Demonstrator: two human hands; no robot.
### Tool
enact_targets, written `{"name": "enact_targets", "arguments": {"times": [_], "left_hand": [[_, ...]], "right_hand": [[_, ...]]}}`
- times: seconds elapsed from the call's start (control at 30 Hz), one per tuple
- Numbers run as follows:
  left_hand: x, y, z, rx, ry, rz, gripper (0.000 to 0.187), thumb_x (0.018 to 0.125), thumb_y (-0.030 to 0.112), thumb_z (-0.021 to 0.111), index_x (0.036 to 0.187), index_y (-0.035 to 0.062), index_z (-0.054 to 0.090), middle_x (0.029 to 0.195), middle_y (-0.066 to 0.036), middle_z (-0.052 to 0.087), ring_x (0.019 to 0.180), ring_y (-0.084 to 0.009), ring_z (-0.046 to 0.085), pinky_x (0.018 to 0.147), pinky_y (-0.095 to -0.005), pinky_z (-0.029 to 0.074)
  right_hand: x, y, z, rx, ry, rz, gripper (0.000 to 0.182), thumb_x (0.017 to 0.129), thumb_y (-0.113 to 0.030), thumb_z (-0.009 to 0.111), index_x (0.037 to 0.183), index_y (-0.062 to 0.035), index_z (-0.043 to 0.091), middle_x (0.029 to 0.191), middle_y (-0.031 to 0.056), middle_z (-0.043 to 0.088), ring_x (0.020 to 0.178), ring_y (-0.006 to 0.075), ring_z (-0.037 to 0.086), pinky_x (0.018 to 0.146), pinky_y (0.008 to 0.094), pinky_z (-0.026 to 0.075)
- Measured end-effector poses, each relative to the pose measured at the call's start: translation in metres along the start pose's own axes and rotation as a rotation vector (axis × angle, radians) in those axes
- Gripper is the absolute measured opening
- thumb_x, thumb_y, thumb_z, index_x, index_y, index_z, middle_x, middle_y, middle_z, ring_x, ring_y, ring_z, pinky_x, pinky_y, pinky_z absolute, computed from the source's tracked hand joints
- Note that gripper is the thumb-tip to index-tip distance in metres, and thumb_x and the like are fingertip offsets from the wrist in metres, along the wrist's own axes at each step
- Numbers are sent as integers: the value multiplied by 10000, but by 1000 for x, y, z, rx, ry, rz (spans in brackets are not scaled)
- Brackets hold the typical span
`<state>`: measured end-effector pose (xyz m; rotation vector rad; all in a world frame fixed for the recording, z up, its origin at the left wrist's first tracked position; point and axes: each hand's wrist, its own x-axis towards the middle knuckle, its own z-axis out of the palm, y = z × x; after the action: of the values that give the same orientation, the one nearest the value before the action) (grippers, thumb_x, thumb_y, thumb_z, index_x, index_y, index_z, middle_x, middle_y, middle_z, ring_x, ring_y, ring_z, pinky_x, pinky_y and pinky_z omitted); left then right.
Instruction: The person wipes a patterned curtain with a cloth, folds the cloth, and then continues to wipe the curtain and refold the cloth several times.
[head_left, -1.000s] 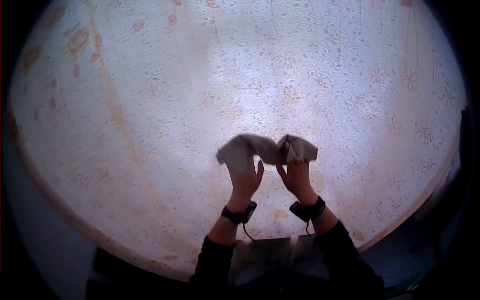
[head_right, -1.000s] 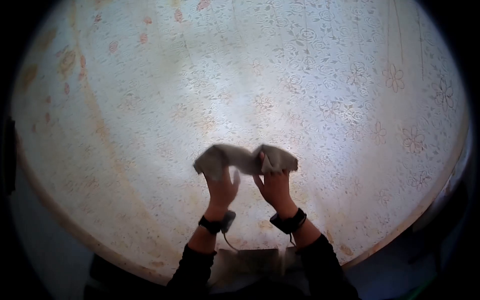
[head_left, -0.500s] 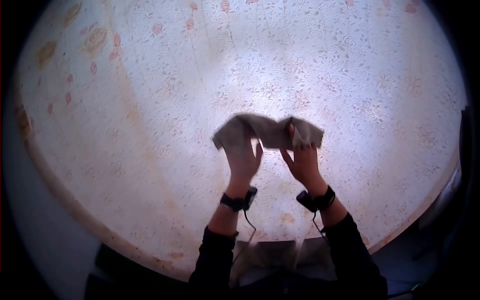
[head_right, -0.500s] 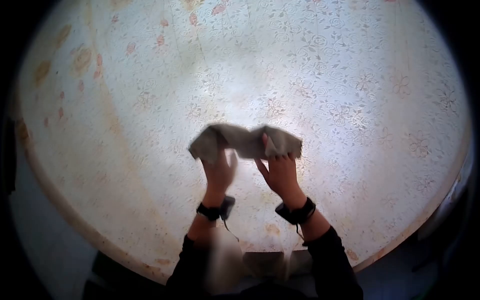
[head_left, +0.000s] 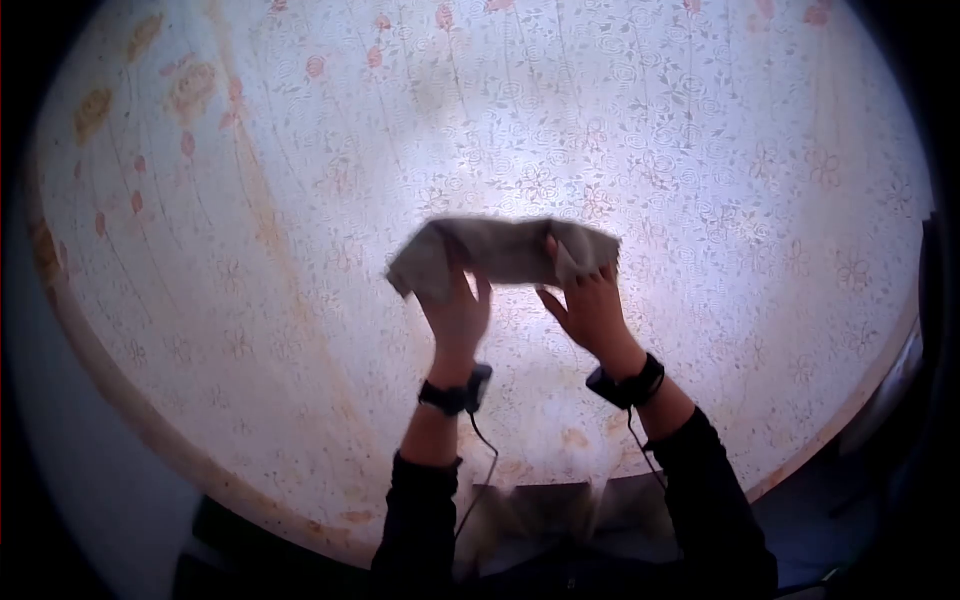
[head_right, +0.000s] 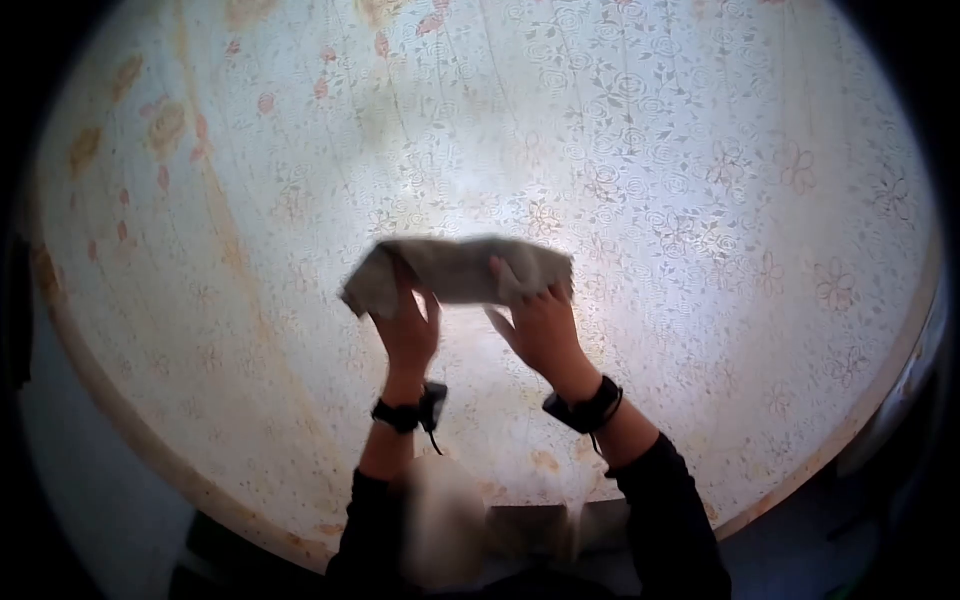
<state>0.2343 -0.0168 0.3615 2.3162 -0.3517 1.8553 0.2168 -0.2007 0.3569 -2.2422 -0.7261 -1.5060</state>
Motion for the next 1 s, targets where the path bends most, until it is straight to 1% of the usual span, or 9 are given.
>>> {"name": "enact_targets", "arguments": {"times": [0.13, 0.23, 0.27, 0.37, 0.53, 0.67, 0.73, 0.87, 1.0], "left_hand": [[64, -14, -22, -105, 42, 51, 532, 819, 191, 472, 1269, -16, 278, 1199, -226, 416, 1135, -342, 380, 939, -402, 290], [43, -5, -19, -184, 28, -30, 559, 804, 214, 501, 1285, 42, 274, 1217, -211, 405, 1111, -347, 398, 946, -425, 278], [27, 1, -16, -237, 0, -77, 578, 787, 203, 517, 1282, 29, 274, 1249, -209, 371, 1138, -351, 367, 961, -439, 252], [-25, 7, -3, -148, -75, -41, 609, 774, 187, 521, 1287, 4, 248, 1226, -202, 386, 1170, -358, 316, 977, -455, 207], [16, 7, -14, -138, -3, 7, 505, 794, 167, 503, 1239, 0, 333, 1151, -187, 447, 1121, -353, 370, 954, -427, 251], [58, 7, -20, -271, 88, 95, 395, 805, 166, 501, 1158, 5, 426, 1090, -200, 489, 1053, -351, 428, 905, -418, 304], [44, 14, -15, -300, -62, -29, 389, 792, 159, 516, 1143, 11, 437, 1082, -201, 490, 1040, -359, 431, 906, -416, 302], [3, 46, -15, -255, -133, 195, 483, 713, 119, 562, 1163, 14, 422, 1109, -200, 458, 1079, -365, 389, 914, -467, 284], [32, 41, -8, -157, -121, 238, 524, 733, 169, 522, 1234, 103, 384, 1156, -167, 454, 1117, -336, 393, 955, -494, 242]], "right_hand": [[68, -7, -22, 63, 231, -101, 555, 733, -234, 600, 1232, -93, 402, 974, 104, 553, 1000, 255, 473, 921, 404, 290], [70, -12, -25, 165, 254, -63, 520, 722, -225, 601, 1196, -81, 442, 968, 103, 556, 987, 251, 479, 905, 402, 299], [53, -8, -17, 20, 88, -23, 519, 708, -233, 609, 1173, -58, 460, 1009, 109, 554, 1004, 247, 476, 900, 396, 300], [8, -11, -3, -23, 86, -57, 536, 706, -247, 608, 1170, -26, 456, 1091, 121, 525, 1045, 255, 466, 916, 384, 292], [36, -10, -13, 85, 140, -108, 524, 691, -206, 610, 1178, -76, 465, 1058, 91, 539, 1002, 236, 491, 894, 375, 315], [77, 0, -28, 139, 241, -106, 250, 691, -218, 612, 910, -97, 604, 974, 86, 553, 941, 228, 489, 870, 387, 315], [64, -2, -29, 84, 182, -88, 282, 691, -215, 613, 942, -89, 592, 1002, 90, 543, 975, 237, 474, 887, 396, 303], [11, -6, -10, 97, 25, -33, 458, 708, -221, 600, 1112, -36, 488, 1103, 126, 500, 1119, 264, 395, 947, 415, 253], [37, -2, -17, -90, 97, -178, 452, 725, -204, 573, 1133, -49, 456, 1047, 91, 535, 1011, 229, 480, 905, 404, 293]]}}
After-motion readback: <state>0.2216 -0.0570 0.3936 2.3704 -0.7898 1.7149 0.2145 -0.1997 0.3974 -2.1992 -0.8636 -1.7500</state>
